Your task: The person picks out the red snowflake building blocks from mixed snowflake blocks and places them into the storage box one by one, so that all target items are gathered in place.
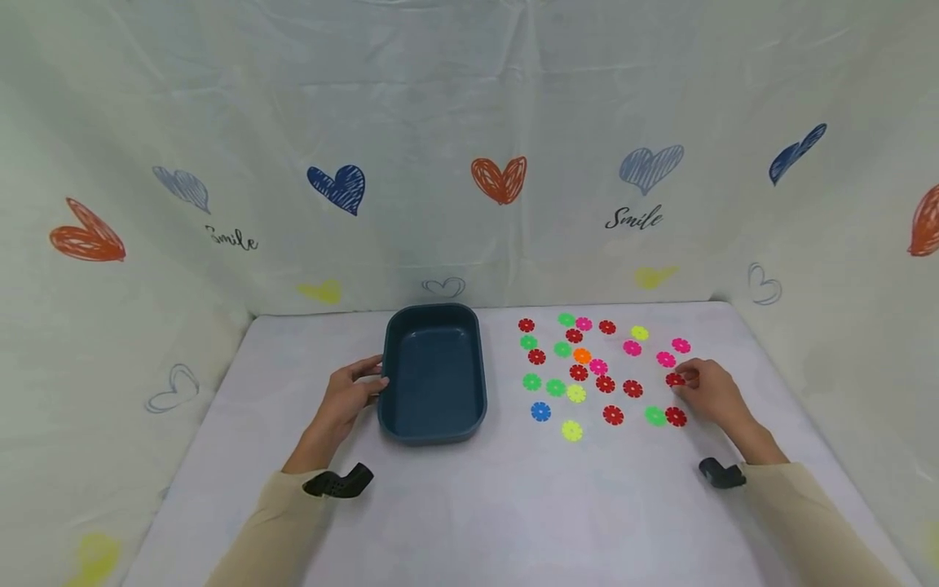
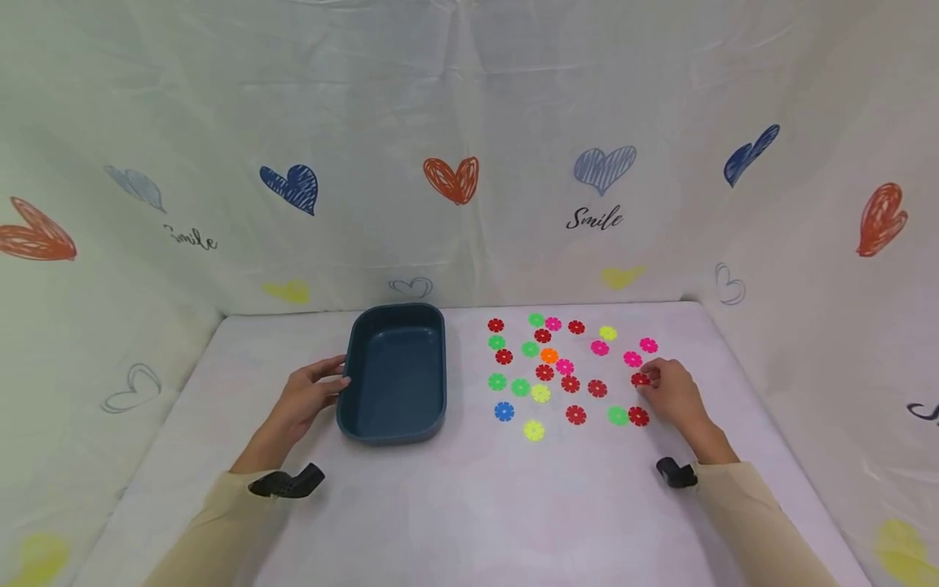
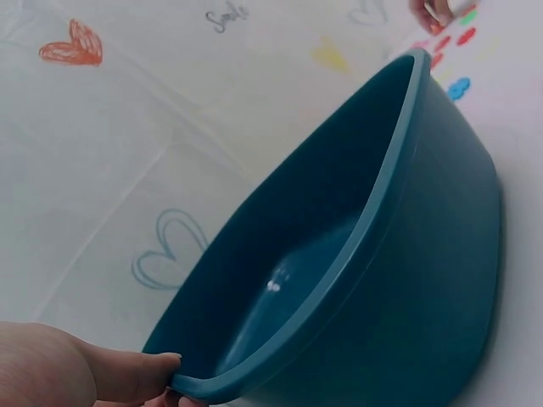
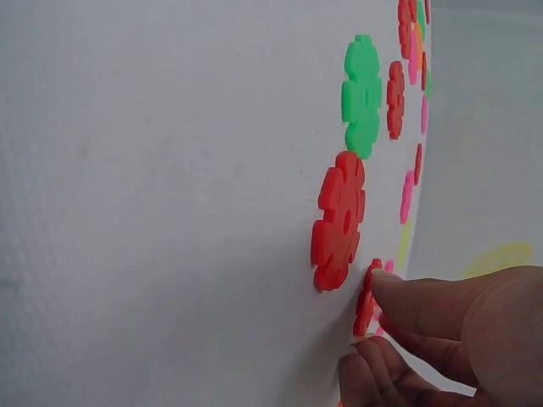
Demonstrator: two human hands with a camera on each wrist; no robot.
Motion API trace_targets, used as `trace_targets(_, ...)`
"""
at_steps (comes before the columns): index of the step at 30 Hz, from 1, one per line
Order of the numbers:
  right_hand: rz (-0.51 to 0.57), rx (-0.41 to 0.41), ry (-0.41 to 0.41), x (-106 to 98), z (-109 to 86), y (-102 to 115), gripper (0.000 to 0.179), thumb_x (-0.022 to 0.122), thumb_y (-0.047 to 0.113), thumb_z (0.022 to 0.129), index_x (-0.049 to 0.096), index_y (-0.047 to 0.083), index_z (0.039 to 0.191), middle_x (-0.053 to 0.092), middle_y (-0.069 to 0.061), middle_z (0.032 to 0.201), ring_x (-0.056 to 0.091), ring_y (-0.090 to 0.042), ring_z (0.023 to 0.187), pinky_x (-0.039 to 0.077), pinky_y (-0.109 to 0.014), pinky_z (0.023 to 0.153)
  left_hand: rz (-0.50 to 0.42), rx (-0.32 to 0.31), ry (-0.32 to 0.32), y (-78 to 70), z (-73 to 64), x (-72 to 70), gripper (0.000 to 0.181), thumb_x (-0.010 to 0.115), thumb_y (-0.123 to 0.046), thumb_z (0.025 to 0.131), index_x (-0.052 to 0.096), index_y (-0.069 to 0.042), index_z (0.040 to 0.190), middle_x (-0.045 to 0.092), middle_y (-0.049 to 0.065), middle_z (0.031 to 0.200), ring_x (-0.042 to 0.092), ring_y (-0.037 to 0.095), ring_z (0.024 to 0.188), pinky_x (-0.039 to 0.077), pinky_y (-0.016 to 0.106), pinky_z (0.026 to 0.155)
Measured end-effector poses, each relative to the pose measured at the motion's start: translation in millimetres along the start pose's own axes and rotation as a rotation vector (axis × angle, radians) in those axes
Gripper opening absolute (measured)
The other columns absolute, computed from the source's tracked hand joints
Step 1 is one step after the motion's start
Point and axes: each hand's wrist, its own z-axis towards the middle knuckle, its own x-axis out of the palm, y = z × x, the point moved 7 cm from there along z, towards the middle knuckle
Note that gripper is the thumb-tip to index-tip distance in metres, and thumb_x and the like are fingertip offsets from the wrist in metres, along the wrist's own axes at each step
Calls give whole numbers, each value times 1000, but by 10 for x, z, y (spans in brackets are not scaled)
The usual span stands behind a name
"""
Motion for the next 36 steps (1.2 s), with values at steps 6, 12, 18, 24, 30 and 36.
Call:
trace_targets(6,15,56,0,3,35,-40,36,73,1,95,57,-18,121,61,-36,109,61,-50,100,59,-56,85,1,10,-10,-2,-39,0,53,61,0,104,50,0,155,51,22,145,59,20,101,52,22,77)
trace_targets(12,70,159,47,48,67,-60,38,72,3,96,55,-17,123,61,-37,114,61,-51,105,59,-54,89,19,19,-16,-30,-94,-40,53,60,-1,104,49,1,155,50,24,146,60,22,103,53,22,78)
trace_targets(18,93,194,72,80,78,-60,39,73,4,96,56,-16,124,61,-35,112,61,-48,103,59,-51,88,22,36,-6,-15,-118,-79,53,60,-1,104,48,3,156,49,25,145,60,20,101,53,21,77)
trace_targets(24,93,246,81,77,82,-77,41,73,6,96,55,-16,125,60,-35,114,59,-48,105,58,-52,90,29,30,-5,-23,-106,-77,53,60,-2,104,47,2,156,49,25,145,59,20,101,52,21,76)
trace_targets(30,100,271,53,40,66,-116,40,74,6,95,56,-16,124,62,-35,113,61,-48,105,59,-51,89,36,36,-2,-21,-57,-37,53,61,-2,104,48,2,156,50,25,144,59,20,101,52,23,78)
trace_targets(36,113,222,-4,-21,65,-113,36,76,5,95,60,-15,121,65,-31,107,63,-42,96,60,-40,78,16,34,2,-11,-19,-2,52,61,-1,104,49,2,155,50,24,143,59,17,97,53,22,76)
